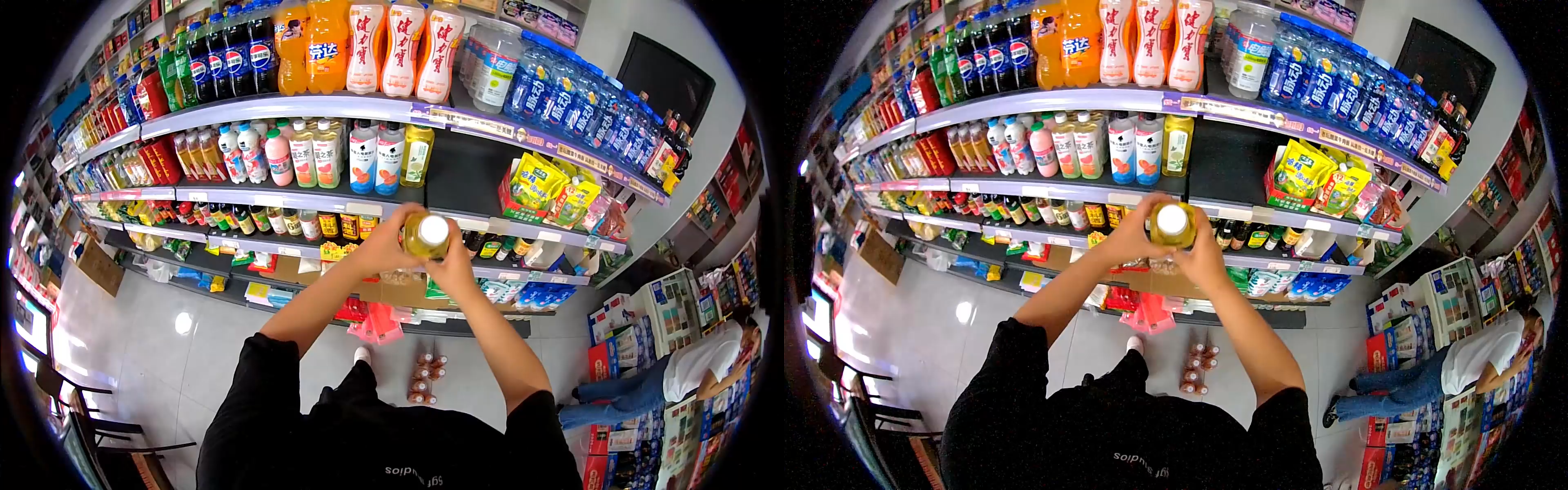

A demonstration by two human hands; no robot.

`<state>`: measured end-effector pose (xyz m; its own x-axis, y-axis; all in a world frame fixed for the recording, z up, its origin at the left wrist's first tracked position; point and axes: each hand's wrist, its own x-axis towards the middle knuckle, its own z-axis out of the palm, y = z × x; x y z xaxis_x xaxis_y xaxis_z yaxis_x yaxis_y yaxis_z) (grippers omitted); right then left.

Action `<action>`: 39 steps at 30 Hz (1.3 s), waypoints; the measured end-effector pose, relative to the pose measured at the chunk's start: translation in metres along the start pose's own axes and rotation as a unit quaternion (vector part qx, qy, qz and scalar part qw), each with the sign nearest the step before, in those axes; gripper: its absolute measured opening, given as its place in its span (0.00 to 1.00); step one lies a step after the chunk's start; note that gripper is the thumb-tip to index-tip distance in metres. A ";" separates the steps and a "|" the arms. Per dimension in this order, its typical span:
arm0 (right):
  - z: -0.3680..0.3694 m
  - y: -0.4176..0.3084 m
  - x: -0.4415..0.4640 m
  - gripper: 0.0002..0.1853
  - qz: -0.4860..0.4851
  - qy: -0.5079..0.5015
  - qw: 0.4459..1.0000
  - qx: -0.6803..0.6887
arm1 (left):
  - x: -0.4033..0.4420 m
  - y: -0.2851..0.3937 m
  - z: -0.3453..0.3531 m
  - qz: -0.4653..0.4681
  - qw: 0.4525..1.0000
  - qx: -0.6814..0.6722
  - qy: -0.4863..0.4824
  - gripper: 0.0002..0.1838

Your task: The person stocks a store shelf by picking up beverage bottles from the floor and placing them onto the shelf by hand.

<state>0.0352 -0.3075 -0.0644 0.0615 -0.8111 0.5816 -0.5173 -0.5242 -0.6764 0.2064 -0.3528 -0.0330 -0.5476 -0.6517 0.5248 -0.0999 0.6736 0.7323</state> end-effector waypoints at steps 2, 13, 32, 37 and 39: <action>-0.002 -0.007 0.022 0.39 0.002 0.017 1.000 0.006 | 0.016 -0.011 -0.004 0.047 0.998 -0.021 0.033 0.46; 0.016 0.062 0.119 0.36 -0.018 0.046 0.997 0.060 | 0.089 -0.086 -0.014 0.012 0.988 0.001 0.152 0.47; 0.024 0.099 0.158 0.42 0.013 -0.016 0.998 0.051 | 0.112 -0.134 -0.006 -0.074 0.974 -0.039 0.208 0.31; 0.029 0.120 0.167 0.44 0.056 -0.026 0.997 0.056 | 0.112 -0.123 -0.001 -0.072 0.958 0.130 0.244 0.29; 0.032 0.126 0.171 0.44 0.041 -0.018 0.994 0.099 | 0.113 -0.126 -0.002 -0.060 0.963 0.099 0.243 0.28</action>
<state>0.0077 -0.5200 -0.0642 0.0583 -0.8598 0.5073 -0.3436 -0.4944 -0.7984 0.1584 -0.5120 -0.0655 -0.0737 -0.7826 0.6182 -0.3215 0.6054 0.7281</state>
